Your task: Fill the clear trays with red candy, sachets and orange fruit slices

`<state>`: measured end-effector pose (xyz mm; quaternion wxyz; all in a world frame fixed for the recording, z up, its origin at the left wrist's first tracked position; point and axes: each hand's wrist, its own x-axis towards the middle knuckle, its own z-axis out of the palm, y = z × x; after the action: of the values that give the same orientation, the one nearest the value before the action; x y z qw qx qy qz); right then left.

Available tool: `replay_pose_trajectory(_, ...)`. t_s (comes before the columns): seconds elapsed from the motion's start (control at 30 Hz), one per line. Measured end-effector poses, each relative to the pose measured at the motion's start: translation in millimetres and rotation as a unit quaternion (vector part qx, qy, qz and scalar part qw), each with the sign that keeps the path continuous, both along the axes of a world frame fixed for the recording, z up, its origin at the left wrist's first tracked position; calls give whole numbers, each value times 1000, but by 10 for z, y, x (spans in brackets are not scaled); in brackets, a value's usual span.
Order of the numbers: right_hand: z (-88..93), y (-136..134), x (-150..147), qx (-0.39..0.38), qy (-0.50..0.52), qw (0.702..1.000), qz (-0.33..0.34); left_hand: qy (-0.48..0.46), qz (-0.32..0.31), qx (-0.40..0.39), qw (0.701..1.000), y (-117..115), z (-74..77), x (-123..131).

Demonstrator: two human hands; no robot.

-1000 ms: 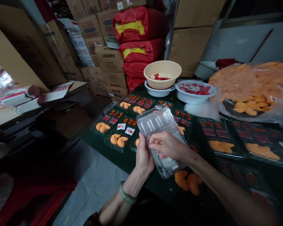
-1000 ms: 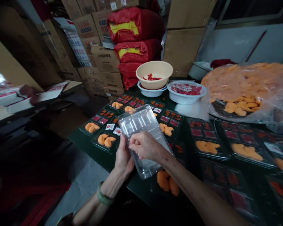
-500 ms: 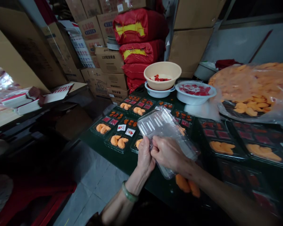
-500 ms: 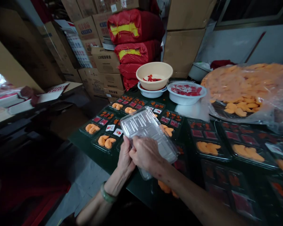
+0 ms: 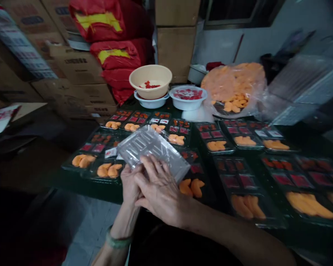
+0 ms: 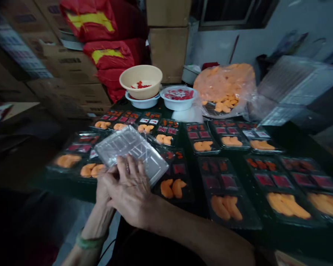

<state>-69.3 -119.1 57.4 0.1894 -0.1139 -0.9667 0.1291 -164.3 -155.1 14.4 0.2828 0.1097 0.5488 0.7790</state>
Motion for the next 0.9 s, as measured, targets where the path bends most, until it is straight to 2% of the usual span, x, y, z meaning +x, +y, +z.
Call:
replay_pose_trajectory(0.07, -31, 21, 55, -3, 30, 1000, -3, 10, 16, 8, 1000, -72, 36, 18)
replay_pose_trajectory(0.2, 46, 10, 173, 2, 86, 996, -9, 61, 48, 17, 997, -170, 149, 157)
replay_pose_trajectory(0.37, 86, -123, 227, 125, 166, 973, -98, 108, 51, 9, 993, -188, 282, 342)
replay_pose_trajectory(0.43, 134, -65, 278, 154, 207, 957, -130, 111, 38, 8, 993, -166, 280, 353)
replay_pose_trajectory(0.5, 254, 103, 406, 146, 266, 935, -182, 78, 23, 11, 997, -138, 249, 302)
replay_pose_trajectory(0.57, 411, 352, 623, 80, 353, 900, -244, 41, 29, 14, 999, -126, 212, 186)
replay_pose_trajectory(0.6, 479, 494, 755, 17, 397, 877, -270, 33, 45, 17, 998, -133, 200, 108)
replay_pose_trajectory(0.63, 526, 637, 890, -62, 445, 850, -274, 34, 67, 21, 997, -149, 194, 22)
replay_pose_trajectory(0.7, 524, 899, 1141, -208, 477, 813, -261, 46, 106, 30, 993, -208, 200, -152)
replay_pose_trajectory(0.77, 391, 1079, 1319, -350, 457, 767, -282, 60, 137, 36, 988, -281, 219, -302)
replay_pose_trajectory(0.83, 165, 1147, 1396, -454, 404, 730, -312, 74, 154, 37, 985, -343, 233, -405)
replay_pose_trajectory(0.9, -91, 1120, 1378, -506, 334, 721, -334, 85, 161, 34, 983, -376, 230, -458)
